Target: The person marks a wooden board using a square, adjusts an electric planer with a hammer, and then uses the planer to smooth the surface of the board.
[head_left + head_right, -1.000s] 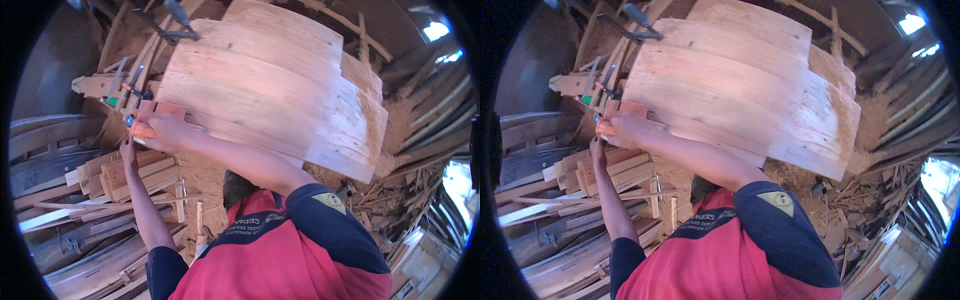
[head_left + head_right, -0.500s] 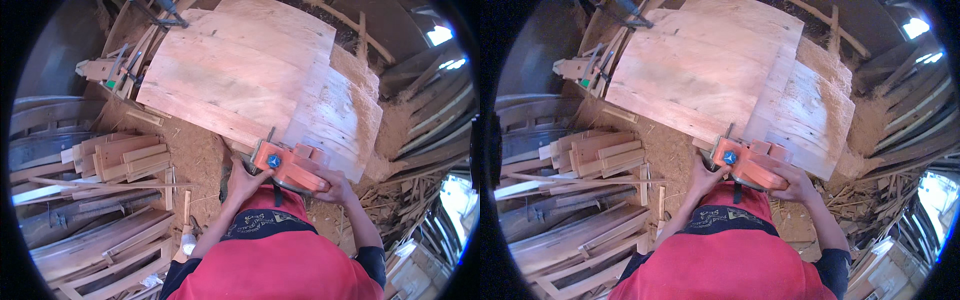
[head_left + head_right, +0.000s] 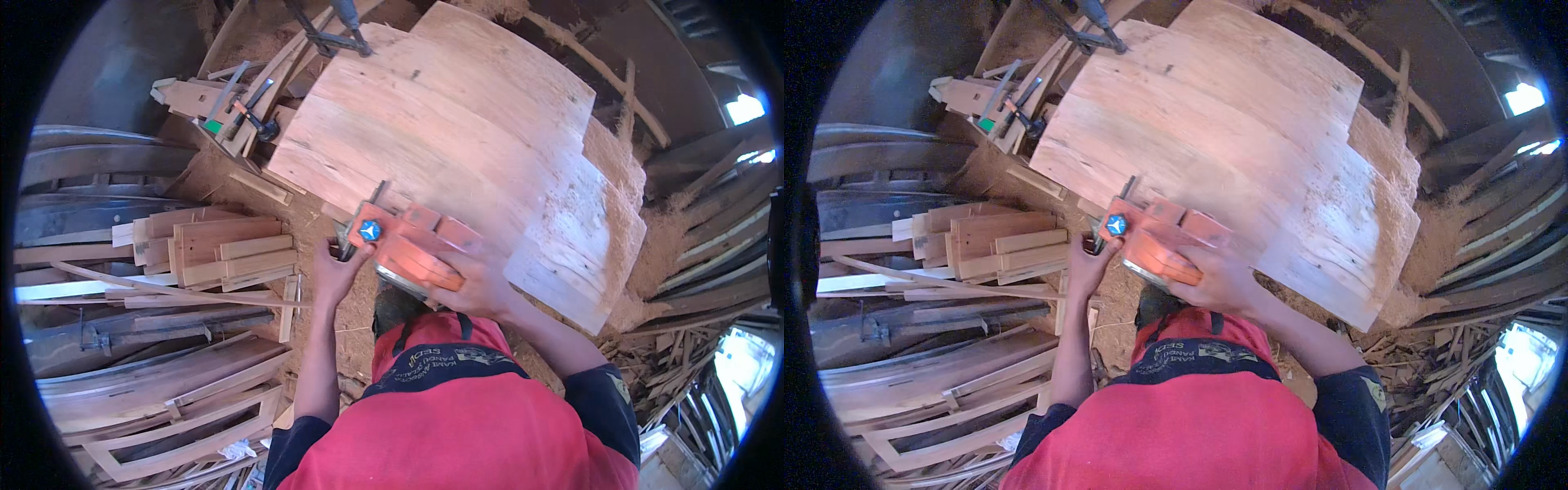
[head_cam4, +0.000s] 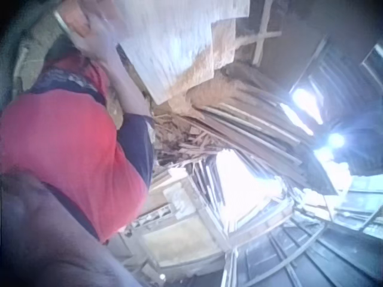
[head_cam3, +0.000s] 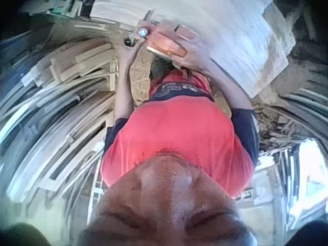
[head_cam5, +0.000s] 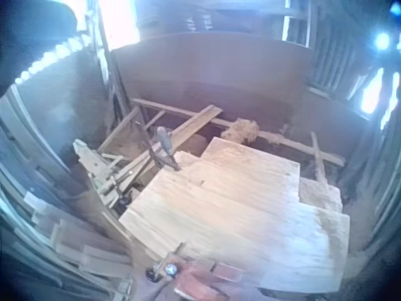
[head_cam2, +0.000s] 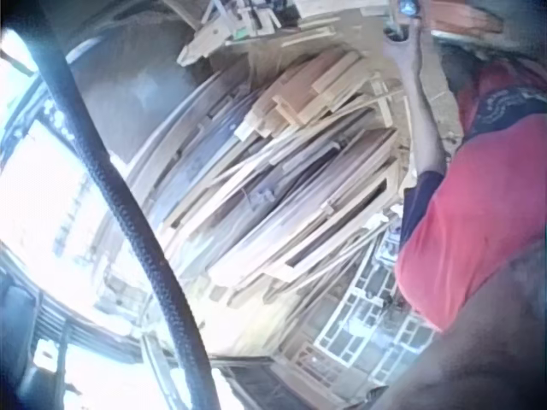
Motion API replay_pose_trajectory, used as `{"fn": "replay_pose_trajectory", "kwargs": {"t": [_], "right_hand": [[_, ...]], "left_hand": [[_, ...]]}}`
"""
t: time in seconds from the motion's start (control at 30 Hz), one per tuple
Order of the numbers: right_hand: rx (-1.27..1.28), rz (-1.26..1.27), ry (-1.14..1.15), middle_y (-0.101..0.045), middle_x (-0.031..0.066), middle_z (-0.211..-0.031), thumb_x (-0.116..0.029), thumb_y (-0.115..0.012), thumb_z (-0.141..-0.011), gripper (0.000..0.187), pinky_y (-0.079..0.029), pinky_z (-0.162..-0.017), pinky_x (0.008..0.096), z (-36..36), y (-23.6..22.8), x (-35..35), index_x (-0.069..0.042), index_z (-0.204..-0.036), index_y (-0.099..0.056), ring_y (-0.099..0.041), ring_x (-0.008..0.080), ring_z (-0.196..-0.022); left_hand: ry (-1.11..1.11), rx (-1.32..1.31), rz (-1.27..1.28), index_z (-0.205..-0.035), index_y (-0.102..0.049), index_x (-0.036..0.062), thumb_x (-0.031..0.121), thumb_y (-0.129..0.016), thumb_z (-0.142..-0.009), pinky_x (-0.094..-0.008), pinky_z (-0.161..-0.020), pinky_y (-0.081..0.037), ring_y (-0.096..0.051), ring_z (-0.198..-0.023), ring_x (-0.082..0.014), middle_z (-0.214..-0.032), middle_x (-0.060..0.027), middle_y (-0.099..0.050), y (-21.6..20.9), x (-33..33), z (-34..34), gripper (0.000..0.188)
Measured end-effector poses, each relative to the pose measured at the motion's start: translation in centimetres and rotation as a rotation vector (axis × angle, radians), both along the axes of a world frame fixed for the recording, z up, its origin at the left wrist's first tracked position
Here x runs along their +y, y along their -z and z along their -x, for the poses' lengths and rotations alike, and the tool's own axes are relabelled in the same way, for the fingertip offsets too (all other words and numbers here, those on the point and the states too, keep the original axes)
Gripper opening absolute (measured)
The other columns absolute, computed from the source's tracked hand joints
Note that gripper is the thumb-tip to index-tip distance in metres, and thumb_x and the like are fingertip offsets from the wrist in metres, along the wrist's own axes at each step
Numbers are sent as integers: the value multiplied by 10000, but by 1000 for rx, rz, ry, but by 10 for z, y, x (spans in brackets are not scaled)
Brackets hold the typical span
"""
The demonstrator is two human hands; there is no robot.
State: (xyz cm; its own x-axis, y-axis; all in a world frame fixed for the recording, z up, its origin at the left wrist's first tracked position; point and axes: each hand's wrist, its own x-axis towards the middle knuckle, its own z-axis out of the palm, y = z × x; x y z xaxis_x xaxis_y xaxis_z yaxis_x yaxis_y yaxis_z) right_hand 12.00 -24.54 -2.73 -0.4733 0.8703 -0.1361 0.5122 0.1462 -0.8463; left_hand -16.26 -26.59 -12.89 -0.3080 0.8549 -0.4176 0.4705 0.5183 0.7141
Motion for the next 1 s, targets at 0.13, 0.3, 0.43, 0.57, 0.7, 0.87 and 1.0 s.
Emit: {"fn": "replay_pose_trajectory", "kwargs": {"t": [0.13,0.3,0.43,0.57,0.7,0.87,1.0], "right_hand": [[45,96,-50,-680,198,-862,-335,-729,-824,350,-526,-712,484,73,10,41,-37,-994,-662,-680,384,-824],[104,-96,-60,-693,210,-857,-354,-705,-842,345,-529,-711,493,162,29,94,-33,-964,-666,-683,391,-791],[115,-98,-113,-711,248,-888,-380,-678,-861,390,-547,-748,508,236,30,137,-11,-988,-690,-705,410,-790],[198,-156,-78,-718,256,-908,-371,-677,-861,414,-563,-804,515,294,30,169,30,-956,-710,-715,421,-838],[111,-96,-128,-711,268,-1005,-376,-688,-860,492,-566,-846,503,256,28,155,38,-1124,-668,-706,429,-909],[44,-148,-59,-685,226,-1175,-401,-704,-866,637,-550,-905,486,109,31,63,-85,-1394,-539,-675,422,-1037],[-184,47,-68,-694,188,-1099,-367,-750,-875,497,-541,-854,414,-40,7,-29,-46,-1238,-644,-681,353,-1007]], "left_hand": [[-56,11,-78,-1074,-632,-83,534,-904,-686,-348,-696,-523,-638,-778,-207,-890,-140,-683,11,35,73,778],[-94,41,-81,-1119,-675,-93,516,-880,-734,-315,-761,-525,-643,-831,-175,-941,-123,-714,14,87,160,749],[-109,45,-158,-1167,-676,-83,423,-805,-860,-276,-745,-507,-615,-829,-122,-955,-68,-708,49,117,257,606],[-176,13,-288,-1204,-674,-67,337,-671,-988,-249,-703,-473,-580,-818,-86,-979,-47,-703,45,145,312,458],[-153,-82,-153,-1213,-664,-71,333,-675,-986,-243,-712,-474,-597,-827,-88,-973,-57,-700,31,142,277,464],[27,-98,-39,-1094,-649,-46,343,-782,-890,-253,-631,-458,-573,-730,-76,-840,-31,-649,23,68,130,459],[130,-43,-108,-1003,-580,-27,484,-913,-677,-367,-646,-517,-600,-740,-202,-855,-113,-646,-2,-11,-26,692]]}}
